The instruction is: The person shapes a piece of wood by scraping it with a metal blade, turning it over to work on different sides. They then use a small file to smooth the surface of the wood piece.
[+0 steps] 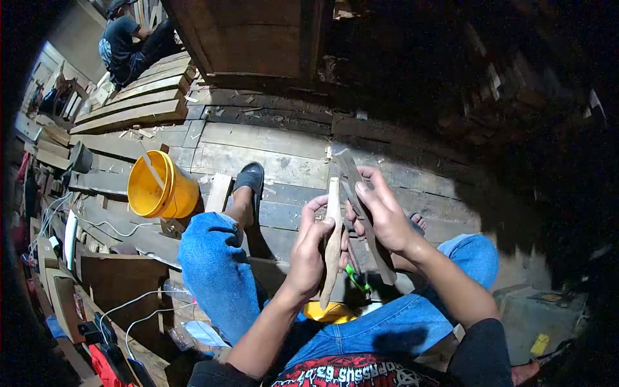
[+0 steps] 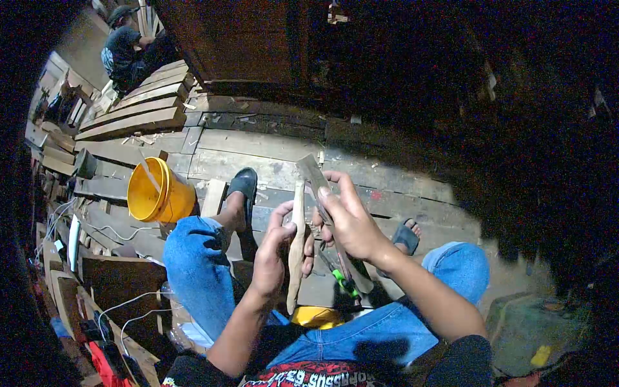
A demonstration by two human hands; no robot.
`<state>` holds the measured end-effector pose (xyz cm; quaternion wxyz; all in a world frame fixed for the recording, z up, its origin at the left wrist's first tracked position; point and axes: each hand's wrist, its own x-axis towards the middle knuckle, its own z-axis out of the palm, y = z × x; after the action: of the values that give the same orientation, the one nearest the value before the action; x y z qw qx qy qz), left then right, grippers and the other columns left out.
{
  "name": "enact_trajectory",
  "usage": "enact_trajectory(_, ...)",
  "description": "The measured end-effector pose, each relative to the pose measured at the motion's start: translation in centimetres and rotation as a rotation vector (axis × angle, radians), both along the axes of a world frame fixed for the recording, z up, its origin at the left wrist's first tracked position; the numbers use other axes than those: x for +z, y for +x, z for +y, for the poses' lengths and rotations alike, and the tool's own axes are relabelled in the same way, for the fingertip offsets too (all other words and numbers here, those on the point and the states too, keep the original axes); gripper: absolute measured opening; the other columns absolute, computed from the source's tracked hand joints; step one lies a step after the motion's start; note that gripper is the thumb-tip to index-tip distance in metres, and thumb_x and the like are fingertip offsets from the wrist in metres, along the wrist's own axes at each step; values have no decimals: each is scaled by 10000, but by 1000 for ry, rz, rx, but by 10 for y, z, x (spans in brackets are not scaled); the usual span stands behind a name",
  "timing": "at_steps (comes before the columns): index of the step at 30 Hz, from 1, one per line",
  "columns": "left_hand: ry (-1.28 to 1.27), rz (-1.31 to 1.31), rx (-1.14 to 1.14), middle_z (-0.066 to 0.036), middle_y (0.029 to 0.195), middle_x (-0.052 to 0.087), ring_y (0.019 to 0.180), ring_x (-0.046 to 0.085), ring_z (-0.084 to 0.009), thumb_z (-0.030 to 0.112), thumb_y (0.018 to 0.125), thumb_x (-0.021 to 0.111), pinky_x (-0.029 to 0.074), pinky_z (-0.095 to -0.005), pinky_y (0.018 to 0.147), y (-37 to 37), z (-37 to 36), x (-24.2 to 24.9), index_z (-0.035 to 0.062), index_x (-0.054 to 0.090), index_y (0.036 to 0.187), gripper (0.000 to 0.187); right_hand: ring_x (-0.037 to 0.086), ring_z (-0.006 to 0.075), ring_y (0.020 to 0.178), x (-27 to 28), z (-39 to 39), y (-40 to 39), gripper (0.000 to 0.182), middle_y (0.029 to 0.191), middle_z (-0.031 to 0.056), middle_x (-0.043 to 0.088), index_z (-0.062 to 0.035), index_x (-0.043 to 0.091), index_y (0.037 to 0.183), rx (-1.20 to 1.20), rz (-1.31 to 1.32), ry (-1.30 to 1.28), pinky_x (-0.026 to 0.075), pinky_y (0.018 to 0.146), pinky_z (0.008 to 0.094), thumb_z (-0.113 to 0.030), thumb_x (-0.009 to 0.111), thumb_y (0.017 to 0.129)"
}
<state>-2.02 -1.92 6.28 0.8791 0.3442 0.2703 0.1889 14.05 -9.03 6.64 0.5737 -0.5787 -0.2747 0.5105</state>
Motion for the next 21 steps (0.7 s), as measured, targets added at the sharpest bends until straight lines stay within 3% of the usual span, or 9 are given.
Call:
enact_trajectory(3,74,15,-46,-137,972,623,662,612,-164,255,1053,475,519,-270,501,-2,5,1,99,335,1450,448,556,94,628,-2,2,-4,470,940,59,569,-125,252,1511,6,-57,48,519,581,267,-283,441,1111)
enact_trajectory(7,98,58,-10,-130,1039,653,591,624,-156,240,1066,525,509,-249,461,-4,6,8,104,330,1469,468,547,91,606,-4,4,-6,576,925,66,567,-158,174,1607,46,-99,28,487,550,254,-245,442,1105)
enact_trajectory(12,91,88,17,-108,1080,669,591,621,-140,234,1057,547,487,-235,431,-6,11,10,114,319,1499,512,521,87,574,-7,8,-2,576,873,63,575,-213,230,1624,55,-87,33,462,540,240,-239,461,1097)
enact_trajectory(21,-34,50,87,-111,1114,638,765,629,-157,107,939,505,523,-264,516,-7,12,5,148,315,1543,634,489,63,576,-12,15,-5,541,841,32,584,-213,308,1609,30,-129,35,429,530,216,-269,474,1097)
